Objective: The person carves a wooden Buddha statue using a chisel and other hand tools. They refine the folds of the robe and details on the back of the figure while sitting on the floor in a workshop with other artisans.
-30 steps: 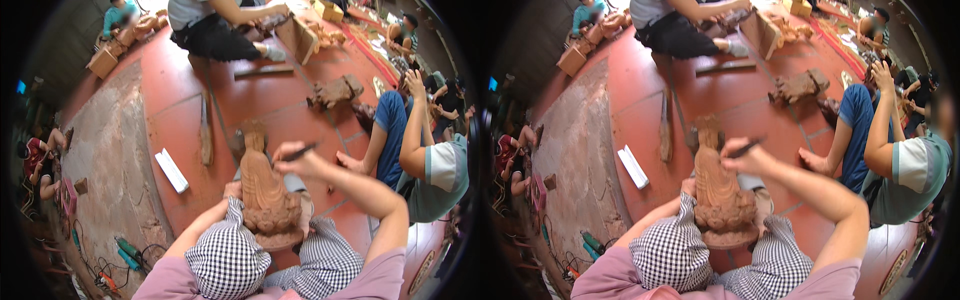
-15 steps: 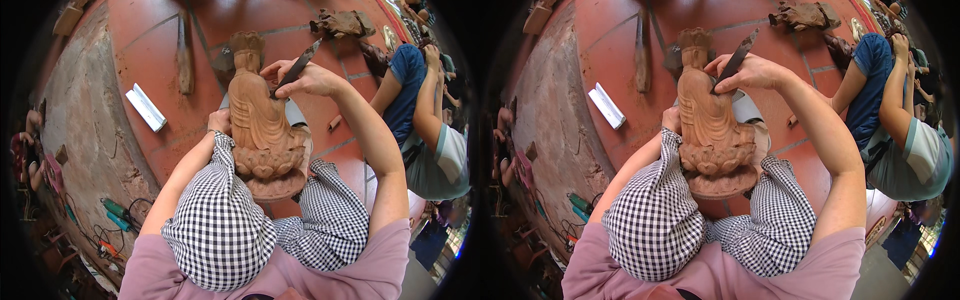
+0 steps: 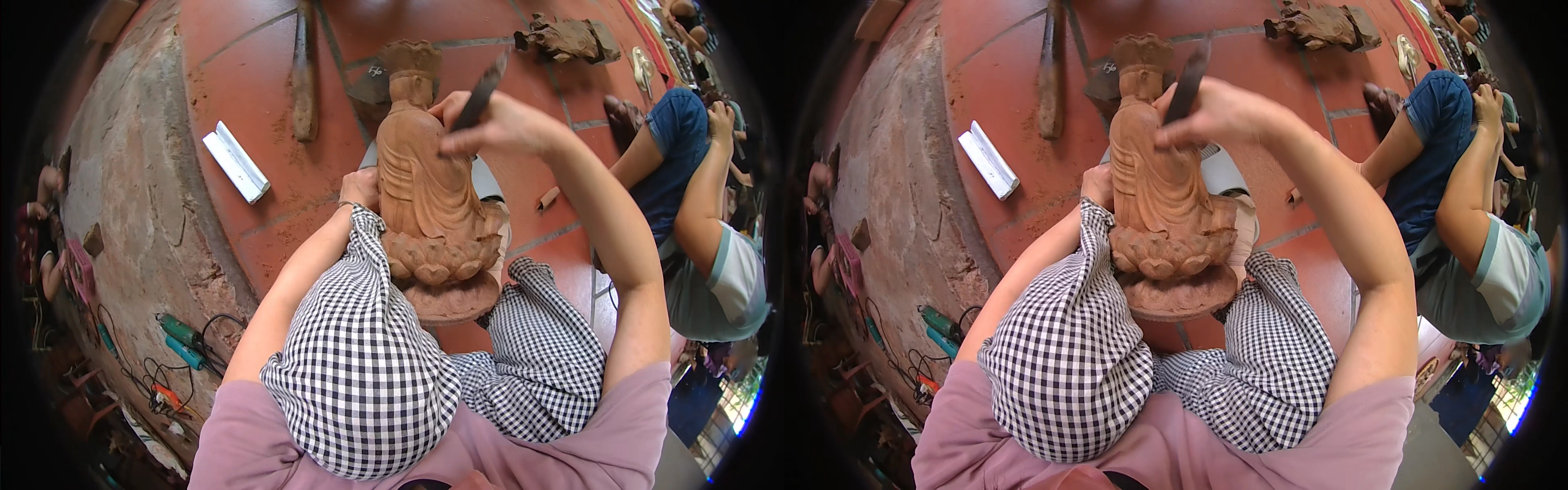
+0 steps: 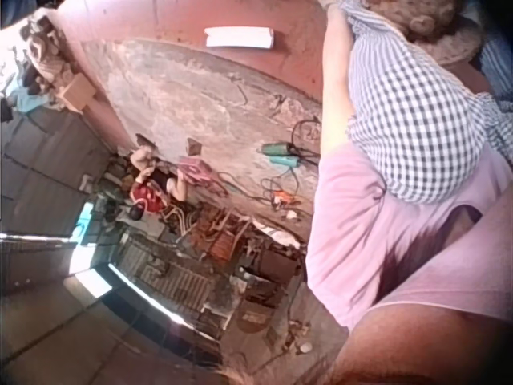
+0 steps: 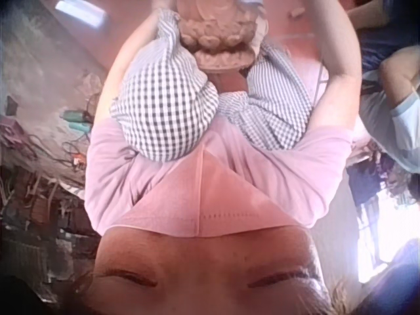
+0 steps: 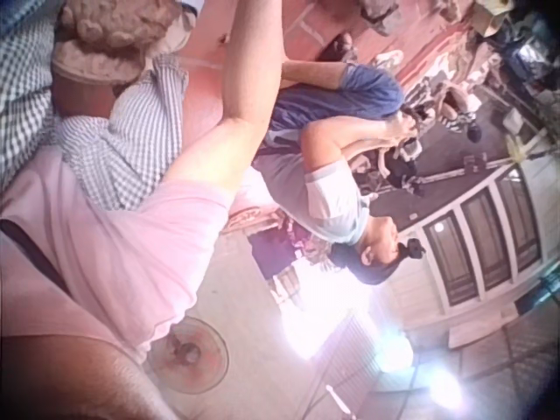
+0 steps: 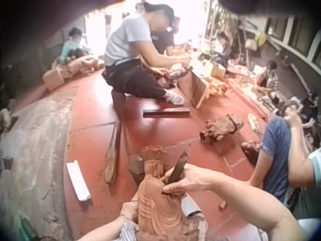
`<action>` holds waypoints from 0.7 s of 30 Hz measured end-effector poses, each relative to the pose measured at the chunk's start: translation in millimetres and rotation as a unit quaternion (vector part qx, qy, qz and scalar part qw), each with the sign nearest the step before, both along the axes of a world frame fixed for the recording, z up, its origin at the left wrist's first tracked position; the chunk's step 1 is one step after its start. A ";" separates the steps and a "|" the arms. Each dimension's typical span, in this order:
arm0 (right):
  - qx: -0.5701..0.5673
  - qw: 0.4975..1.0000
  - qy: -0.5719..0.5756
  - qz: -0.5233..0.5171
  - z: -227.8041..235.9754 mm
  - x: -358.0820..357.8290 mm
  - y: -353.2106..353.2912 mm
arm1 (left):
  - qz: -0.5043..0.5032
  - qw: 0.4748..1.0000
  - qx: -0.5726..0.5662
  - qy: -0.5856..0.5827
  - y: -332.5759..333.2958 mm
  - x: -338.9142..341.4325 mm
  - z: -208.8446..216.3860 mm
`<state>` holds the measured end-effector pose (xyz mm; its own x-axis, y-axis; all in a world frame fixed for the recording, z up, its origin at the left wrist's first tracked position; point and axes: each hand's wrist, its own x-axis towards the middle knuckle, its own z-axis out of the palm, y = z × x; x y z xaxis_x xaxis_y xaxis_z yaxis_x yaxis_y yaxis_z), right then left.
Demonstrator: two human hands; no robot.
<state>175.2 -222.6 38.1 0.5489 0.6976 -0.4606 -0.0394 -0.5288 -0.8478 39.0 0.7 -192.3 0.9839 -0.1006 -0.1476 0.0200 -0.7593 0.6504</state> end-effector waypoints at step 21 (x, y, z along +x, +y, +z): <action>-0.007 1.000 -0.018 -0.022 4.3 15.0 21.5 | -0.016 0.999 0.038 0.020 -1.1 2.8 -8.5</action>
<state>190.2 -201.1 42.4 0.5951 0.6660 -0.4498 -0.0328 -0.5391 -0.8416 41.8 -0.3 -200.8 0.9736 -0.1184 -0.1950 0.0199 -0.8076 0.5893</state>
